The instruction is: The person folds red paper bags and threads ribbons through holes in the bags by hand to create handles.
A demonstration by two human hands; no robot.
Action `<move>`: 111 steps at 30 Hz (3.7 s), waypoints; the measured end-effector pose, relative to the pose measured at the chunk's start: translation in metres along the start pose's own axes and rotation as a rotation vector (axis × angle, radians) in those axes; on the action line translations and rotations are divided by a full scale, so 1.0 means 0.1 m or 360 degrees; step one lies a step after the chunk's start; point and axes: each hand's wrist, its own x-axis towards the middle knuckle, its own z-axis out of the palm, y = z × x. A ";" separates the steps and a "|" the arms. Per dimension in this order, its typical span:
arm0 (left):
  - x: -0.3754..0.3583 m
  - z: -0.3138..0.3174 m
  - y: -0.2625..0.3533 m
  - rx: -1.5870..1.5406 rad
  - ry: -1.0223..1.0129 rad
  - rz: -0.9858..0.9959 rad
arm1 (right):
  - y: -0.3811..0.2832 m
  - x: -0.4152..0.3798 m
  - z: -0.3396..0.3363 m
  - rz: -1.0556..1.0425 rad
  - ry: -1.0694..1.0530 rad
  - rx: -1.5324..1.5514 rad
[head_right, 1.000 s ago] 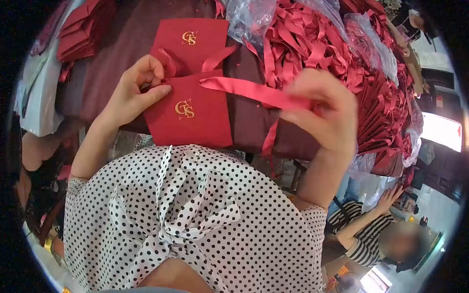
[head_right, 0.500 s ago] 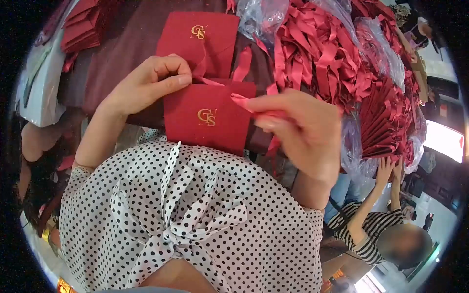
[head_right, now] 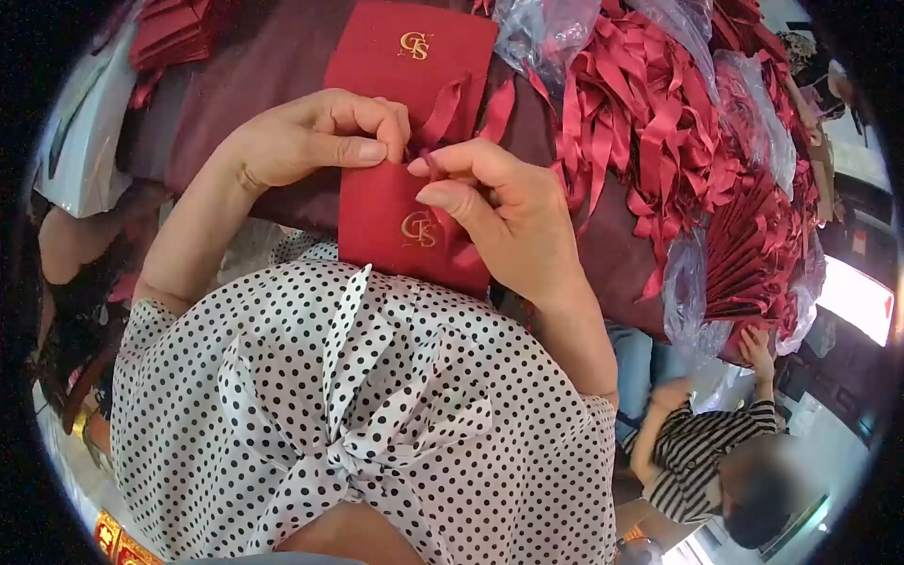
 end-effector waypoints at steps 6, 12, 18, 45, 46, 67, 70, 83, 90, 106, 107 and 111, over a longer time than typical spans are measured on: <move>0.03 -0.09 -0.06 0.0149 -0.0148 0.0078 | -0.03 0.01 0.04 -0.0124 0.0055 0.0043; 0.02 -0.13 -0.08 0.0322 -0.0224 0.0090 | 0.01 0.04 0.03 -0.0329 0.0014 -0.0033; 0.00 0.00 0.00 -0.0023 -0.0027 -0.0088 | -0.14 0.00 0.06 -0.0146 -0.0011 -0.0092; -0.03 0.28 0.10 0.1001 0.0527 0.0295 | -0.28 0.07 0.19 -0.0573 0.0309 -0.1417; -0.04 0.30 0.11 0.1126 0.0564 0.0336 | -0.32 0.08 0.19 -0.0585 0.0247 -0.1538; 0.03 -0.01 0.52 0.1735 -0.0223 0.0829 | -0.33 -0.16 0.26 -0.0509 0.0302 -0.1152; -0.02 -0.15 0.66 0.2101 0.0210 0.0897 | -0.34 -0.22 0.26 -0.0552 0.0253 -0.1168; 0.24 0.23 0.48 0.1660 -0.0498 0.0689 | -0.46 -0.36 0.27 -0.0489 0.0284 -0.1113; 0.24 -0.28 0.40 -0.0131 0.0207 0.0636 | -0.51 -0.35 0.19 -0.0617 0.0370 -0.1173; -0.19 0.76 0.02 0.0307 0.1308 0.0112 | -0.21 -0.16 0.08 -0.0769 0.0981 -0.0613; -0.16 0.71 0.00 0.0110 0.1364 0.0151 | -0.26 -0.21 0.00 -0.0657 0.1128 -0.0645; -0.07 0.66 -0.06 0.0320 0.1014 0.0347 | -0.12 -0.40 -0.28 -0.0288 0.1194 -0.0563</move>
